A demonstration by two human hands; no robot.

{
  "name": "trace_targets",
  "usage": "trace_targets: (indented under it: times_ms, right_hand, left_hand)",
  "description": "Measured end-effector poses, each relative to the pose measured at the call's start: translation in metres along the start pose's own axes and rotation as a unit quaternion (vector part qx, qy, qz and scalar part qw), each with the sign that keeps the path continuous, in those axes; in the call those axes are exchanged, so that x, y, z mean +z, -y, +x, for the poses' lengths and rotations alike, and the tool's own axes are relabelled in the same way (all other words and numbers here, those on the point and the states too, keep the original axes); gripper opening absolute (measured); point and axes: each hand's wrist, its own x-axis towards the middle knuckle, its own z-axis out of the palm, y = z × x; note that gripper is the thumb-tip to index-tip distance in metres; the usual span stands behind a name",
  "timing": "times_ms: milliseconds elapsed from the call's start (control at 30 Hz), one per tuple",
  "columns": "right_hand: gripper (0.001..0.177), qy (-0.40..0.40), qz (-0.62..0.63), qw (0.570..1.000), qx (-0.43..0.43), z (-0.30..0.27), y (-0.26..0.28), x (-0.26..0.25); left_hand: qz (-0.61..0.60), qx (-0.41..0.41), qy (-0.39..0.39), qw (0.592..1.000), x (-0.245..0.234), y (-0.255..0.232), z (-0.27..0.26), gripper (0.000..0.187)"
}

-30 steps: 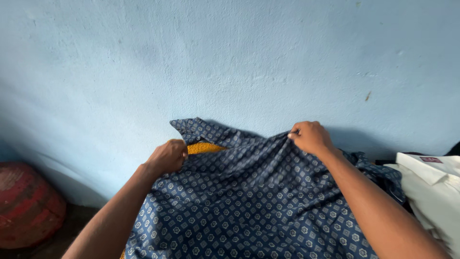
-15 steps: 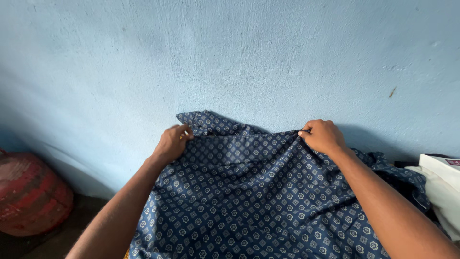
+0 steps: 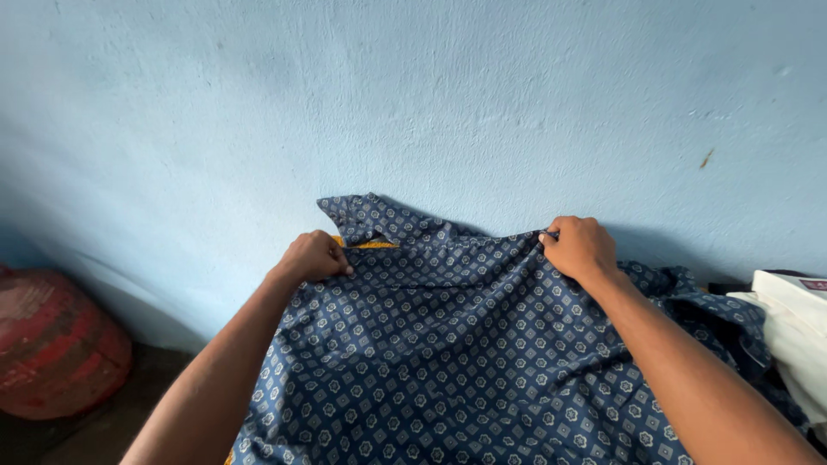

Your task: The person unfolds a dark blue patterned shirt on a yellow towel-covered surface, smooths it out, and begins folding the sleeves and body. The person manipulates the shirt by hand, aligning edges and preparing to fold it into a compact shape.

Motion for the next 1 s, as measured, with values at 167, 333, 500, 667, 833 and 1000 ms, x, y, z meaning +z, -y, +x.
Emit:
trace_targets:
  times_ms: [167,333,500,667,833,1000]
  right_hand:
    - [0.021,-0.035,0.003,0.999,-0.002,0.003,0.005,-0.007]
    - [0.025,-0.006,-0.003,0.999,0.048,0.003,0.007,-0.007]
    - [0.028,0.049,-0.037,0.998,-0.032,0.002,0.01,-0.012]
    - [0.059,0.172,-0.01,0.985,-0.027,-0.036,-0.016,-0.034]
    - [0.071,0.257,-0.063,0.958,-0.111,-0.091,-0.064,-0.039]
    - [0.076,0.241,-0.096,0.954,-0.152,-0.1,-0.09,-0.016]
  left_hand:
    - [-0.188,-0.029,-0.115,0.975,-0.008,0.006,0.027,0.008]
    - [-0.185,0.007,-0.244,0.952,-0.002,0.017,0.041,0.02]
    - [-0.068,0.019,-0.281,0.957,0.02,0.015,0.035,0.03]
    - [0.014,-0.025,-0.25,0.968,0.008,0.022,-0.011,0.069]
    - [-0.034,-0.194,-0.045,0.979,-0.024,0.042,-0.1,0.083]
    - [-0.122,-0.178,0.079,0.973,-0.044,0.051,-0.148,0.082]
